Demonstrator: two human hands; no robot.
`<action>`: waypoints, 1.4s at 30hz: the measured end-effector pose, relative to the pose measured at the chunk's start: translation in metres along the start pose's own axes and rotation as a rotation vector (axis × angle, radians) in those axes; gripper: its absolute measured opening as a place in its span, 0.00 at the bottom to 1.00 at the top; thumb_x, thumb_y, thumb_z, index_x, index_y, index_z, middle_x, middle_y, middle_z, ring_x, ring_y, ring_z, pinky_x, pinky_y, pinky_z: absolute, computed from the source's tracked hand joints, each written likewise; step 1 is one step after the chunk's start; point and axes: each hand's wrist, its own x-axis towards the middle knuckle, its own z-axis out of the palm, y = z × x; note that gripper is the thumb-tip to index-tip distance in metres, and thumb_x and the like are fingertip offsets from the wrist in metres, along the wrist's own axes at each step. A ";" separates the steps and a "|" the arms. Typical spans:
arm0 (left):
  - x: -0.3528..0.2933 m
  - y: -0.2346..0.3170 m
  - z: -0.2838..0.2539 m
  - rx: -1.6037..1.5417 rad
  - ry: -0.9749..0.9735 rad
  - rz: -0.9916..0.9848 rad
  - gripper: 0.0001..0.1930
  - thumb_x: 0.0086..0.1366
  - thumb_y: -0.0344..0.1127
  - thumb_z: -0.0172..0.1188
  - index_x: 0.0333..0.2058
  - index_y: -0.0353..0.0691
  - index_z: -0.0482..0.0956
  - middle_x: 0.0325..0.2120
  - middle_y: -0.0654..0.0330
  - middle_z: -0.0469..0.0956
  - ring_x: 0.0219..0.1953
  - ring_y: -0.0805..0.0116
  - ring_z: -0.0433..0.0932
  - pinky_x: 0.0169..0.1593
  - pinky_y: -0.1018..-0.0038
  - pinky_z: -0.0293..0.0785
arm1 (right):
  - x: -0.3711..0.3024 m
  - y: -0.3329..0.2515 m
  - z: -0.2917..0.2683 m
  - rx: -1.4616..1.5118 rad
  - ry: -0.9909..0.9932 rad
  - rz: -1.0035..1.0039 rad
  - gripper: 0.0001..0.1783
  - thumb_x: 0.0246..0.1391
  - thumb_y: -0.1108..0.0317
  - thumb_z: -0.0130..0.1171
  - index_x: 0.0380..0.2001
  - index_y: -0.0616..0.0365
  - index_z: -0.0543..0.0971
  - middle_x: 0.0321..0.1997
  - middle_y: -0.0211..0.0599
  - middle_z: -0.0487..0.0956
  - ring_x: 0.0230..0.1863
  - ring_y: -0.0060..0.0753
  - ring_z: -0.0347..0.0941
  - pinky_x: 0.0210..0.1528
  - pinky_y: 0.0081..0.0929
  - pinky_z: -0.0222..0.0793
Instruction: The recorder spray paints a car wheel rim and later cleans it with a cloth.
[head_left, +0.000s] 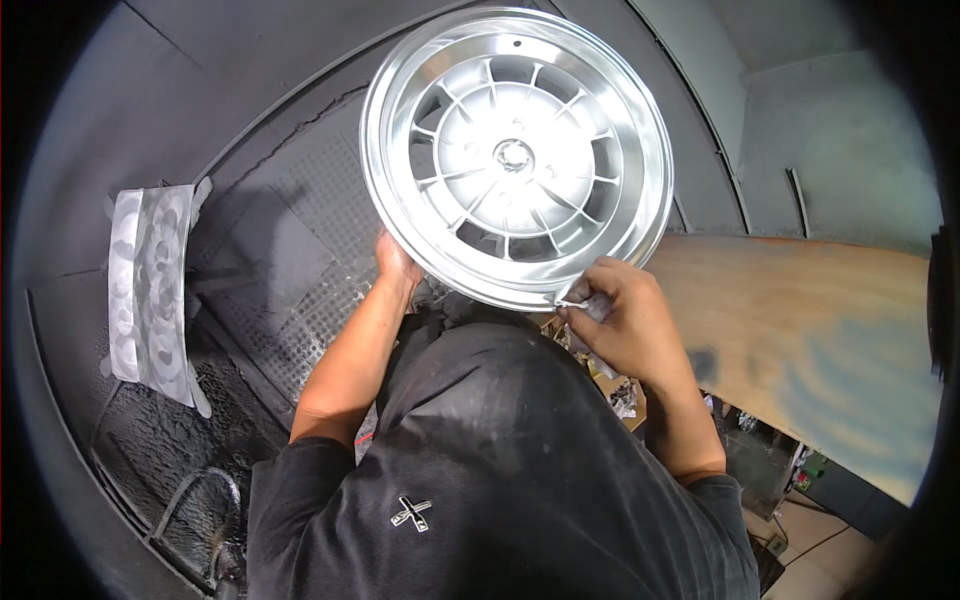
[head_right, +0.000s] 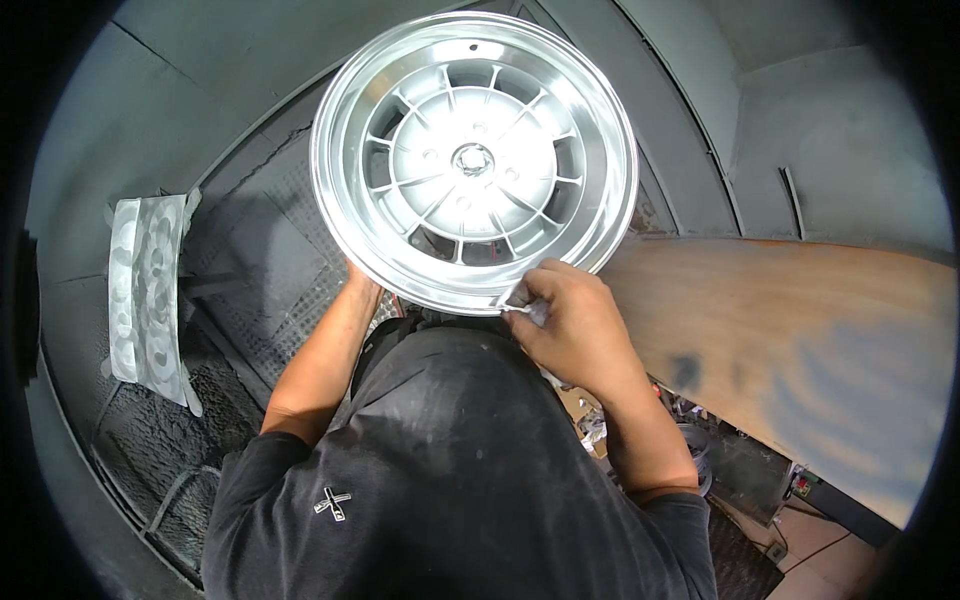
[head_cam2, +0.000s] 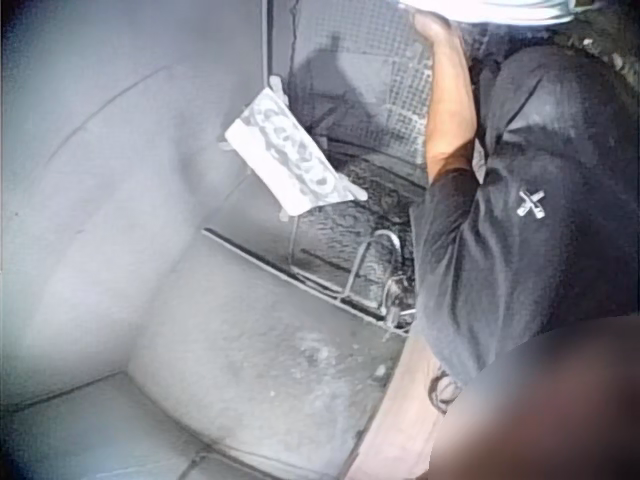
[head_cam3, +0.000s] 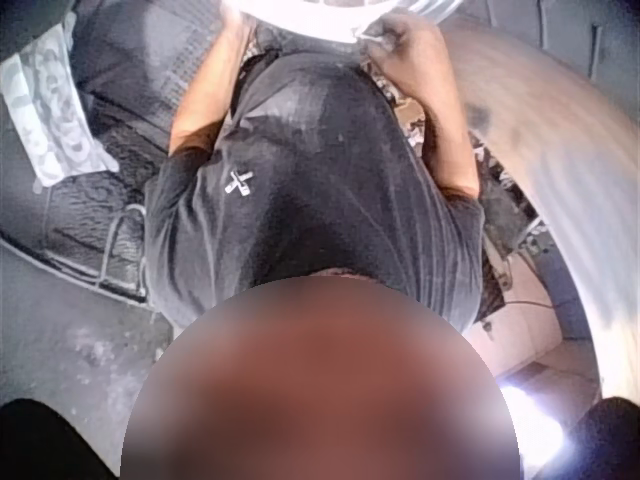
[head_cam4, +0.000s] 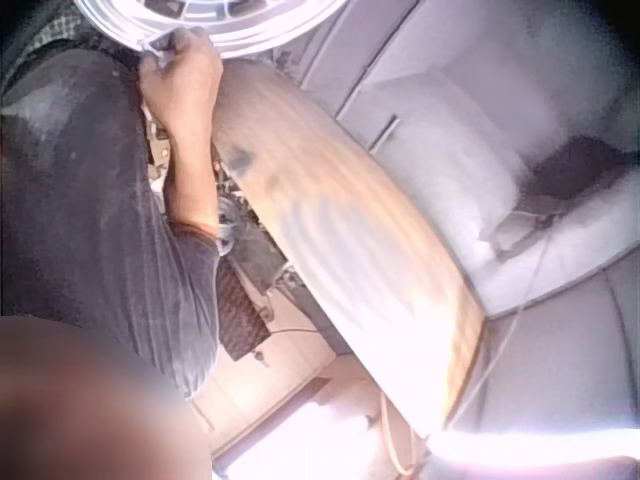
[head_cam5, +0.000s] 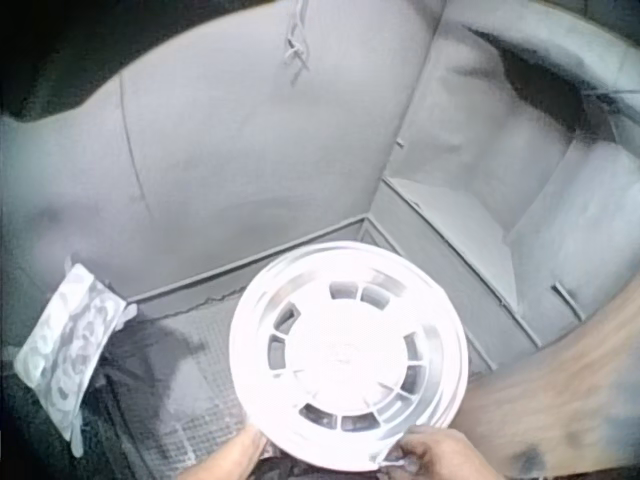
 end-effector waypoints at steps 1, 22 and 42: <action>0.001 -0.001 -0.001 -0.002 0.013 -0.010 0.21 0.82 0.41 0.43 0.62 0.32 0.72 0.52 0.48 0.81 0.51 0.54 0.84 0.55 0.58 0.85 | 0.001 -0.002 0.002 -0.007 0.006 0.001 0.11 0.45 0.71 0.72 0.30 0.65 0.82 0.31 0.47 0.79 0.37 0.56 0.78 0.41 0.44 0.73; 0.015 -0.007 -0.009 0.168 0.128 0.041 0.28 0.84 0.49 0.39 0.63 0.26 0.69 0.59 0.45 0.77 0.57 0.52 0.80 0.61 0.57 0.79 | 0.013 -0.040 0.006 -0.293 -0.238 -0.378 0.24 0.51 0.75 0.62 0.54 0.62 0.81 0.52 0.49 0.76 0.55 0.52 0.72 0.57 0.45 0.72; 0.033 0.019 0.025 0.440 0.338 0.217 0.24 0.83 0.42 0.45 0.52 0.21 0.79 0.44 0.44 0.84 0.43 0.61 0.83 0.50 0.66 0.78 | 0.128 0.041 -0.101 -1.407 -0.388 -0.213 0.26 0.62 0.71 0.54 0.64 0.44 0.80 0.52 0.42 0.72 0.56 0.43 0.71 0.54 0.39 0.76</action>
